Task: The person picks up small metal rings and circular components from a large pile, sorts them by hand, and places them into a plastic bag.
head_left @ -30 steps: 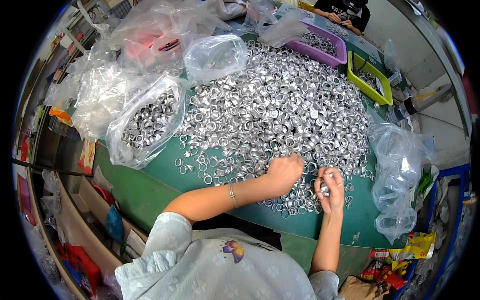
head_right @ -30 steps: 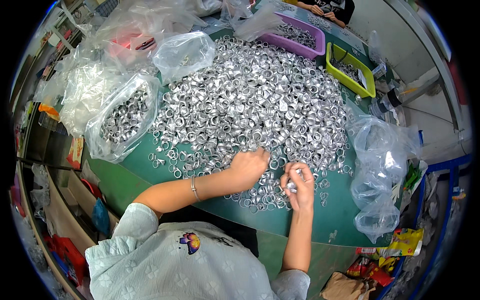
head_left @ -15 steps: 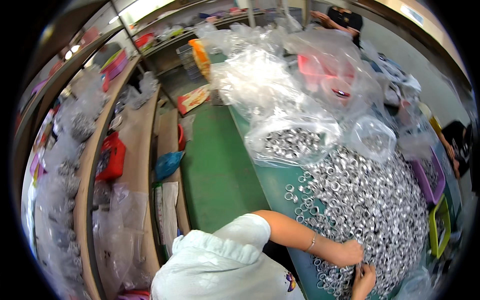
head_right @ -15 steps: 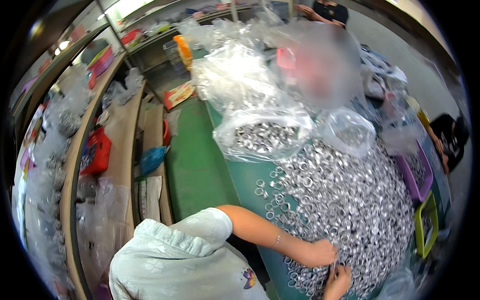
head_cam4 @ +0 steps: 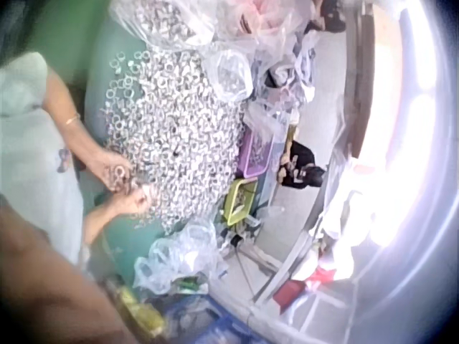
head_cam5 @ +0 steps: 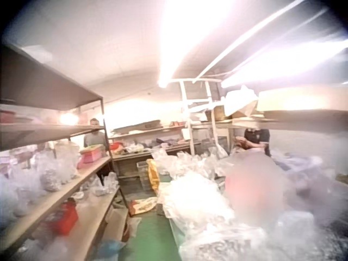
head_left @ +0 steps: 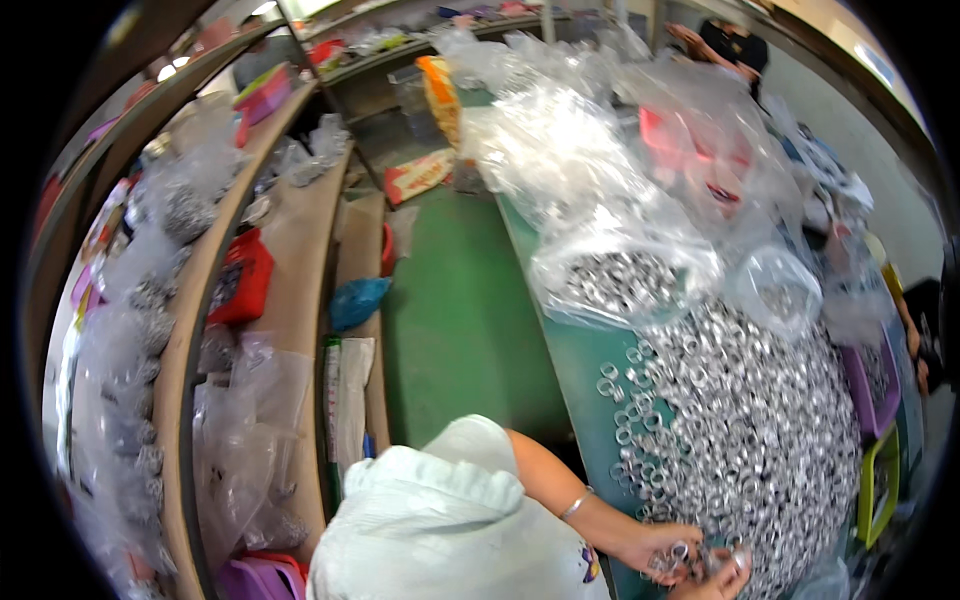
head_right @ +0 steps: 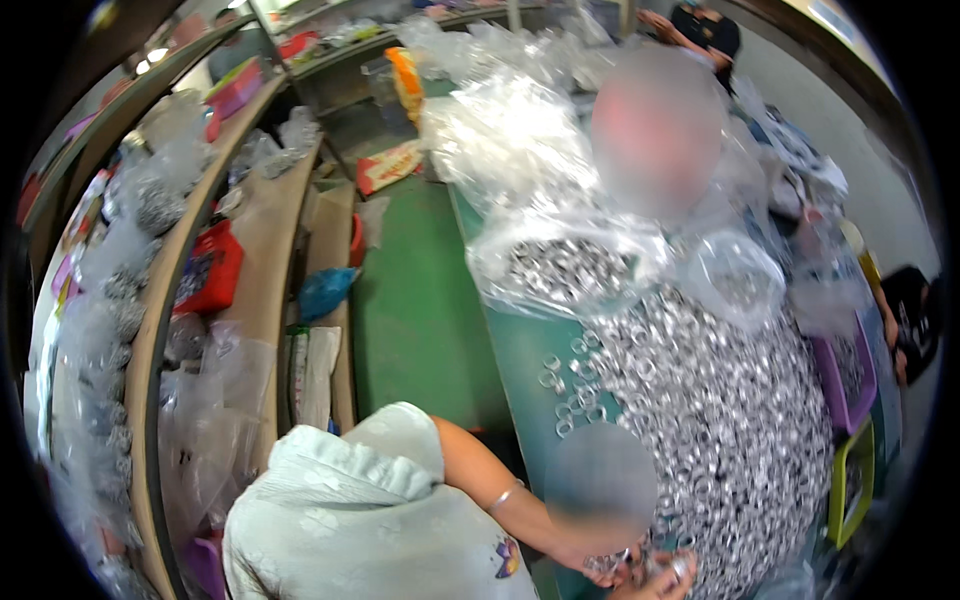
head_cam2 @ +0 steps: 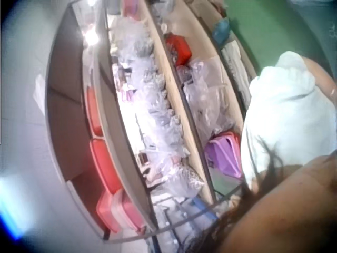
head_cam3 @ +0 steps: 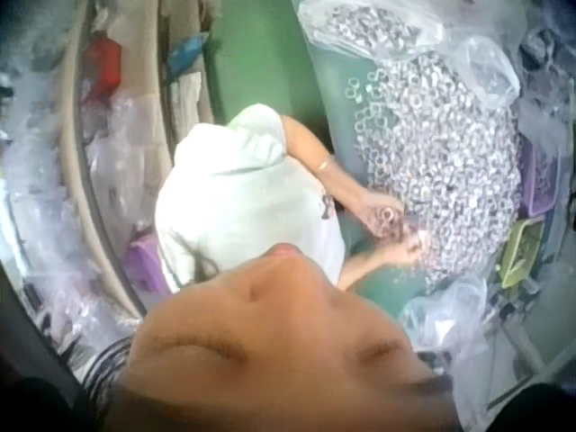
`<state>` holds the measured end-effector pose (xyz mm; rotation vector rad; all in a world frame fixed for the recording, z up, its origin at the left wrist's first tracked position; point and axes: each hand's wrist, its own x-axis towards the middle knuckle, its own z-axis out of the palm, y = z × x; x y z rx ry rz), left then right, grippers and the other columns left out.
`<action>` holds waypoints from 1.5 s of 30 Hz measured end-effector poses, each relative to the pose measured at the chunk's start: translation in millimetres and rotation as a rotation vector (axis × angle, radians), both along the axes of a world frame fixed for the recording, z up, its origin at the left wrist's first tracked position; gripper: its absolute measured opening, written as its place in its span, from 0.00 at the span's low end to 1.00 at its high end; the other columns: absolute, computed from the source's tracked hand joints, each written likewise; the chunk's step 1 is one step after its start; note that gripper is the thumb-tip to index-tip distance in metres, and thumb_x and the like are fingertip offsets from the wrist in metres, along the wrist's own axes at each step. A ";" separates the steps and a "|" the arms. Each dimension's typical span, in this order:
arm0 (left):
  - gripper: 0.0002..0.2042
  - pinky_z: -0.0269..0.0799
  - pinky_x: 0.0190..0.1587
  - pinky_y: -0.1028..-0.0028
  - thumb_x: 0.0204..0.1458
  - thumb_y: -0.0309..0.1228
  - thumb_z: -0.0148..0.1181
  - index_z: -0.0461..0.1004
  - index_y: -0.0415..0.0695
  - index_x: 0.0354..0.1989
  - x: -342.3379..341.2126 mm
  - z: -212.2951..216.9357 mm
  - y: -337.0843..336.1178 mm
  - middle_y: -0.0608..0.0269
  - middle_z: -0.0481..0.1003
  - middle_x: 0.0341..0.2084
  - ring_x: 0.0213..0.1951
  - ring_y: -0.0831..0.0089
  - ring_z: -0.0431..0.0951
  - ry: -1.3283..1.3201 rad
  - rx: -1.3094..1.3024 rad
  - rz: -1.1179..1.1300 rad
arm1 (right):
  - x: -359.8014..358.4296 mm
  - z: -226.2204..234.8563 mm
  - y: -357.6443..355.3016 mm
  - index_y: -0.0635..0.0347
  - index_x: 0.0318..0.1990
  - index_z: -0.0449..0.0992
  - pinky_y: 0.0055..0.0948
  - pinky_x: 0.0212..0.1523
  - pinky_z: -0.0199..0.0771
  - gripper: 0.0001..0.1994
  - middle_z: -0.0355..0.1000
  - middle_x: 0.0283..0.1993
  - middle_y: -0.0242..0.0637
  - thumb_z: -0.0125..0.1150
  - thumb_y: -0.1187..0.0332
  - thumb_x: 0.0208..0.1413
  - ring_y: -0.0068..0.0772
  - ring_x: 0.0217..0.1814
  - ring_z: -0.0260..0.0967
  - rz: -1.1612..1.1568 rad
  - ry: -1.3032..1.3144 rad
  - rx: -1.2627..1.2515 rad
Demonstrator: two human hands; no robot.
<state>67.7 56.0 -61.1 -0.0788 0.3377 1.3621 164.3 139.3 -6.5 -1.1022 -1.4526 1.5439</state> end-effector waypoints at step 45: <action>0.18 0.48 0.54 0.39 0.54 0.35 0.49 0.66 0.41 0.53 -328.3 23.5 -113.6 0.38 0.65 0.50 0.59 0.47 0.59 2.611 -1.475 0.508 | 5.5 0.3 36.3 0.65 0.29 0.73 0.31 0.35 0.62 0.06 0.68 0.28 0.38 0.60 0.71 0.49 0.37 0.32 0.64 0.160 -0.550 0.730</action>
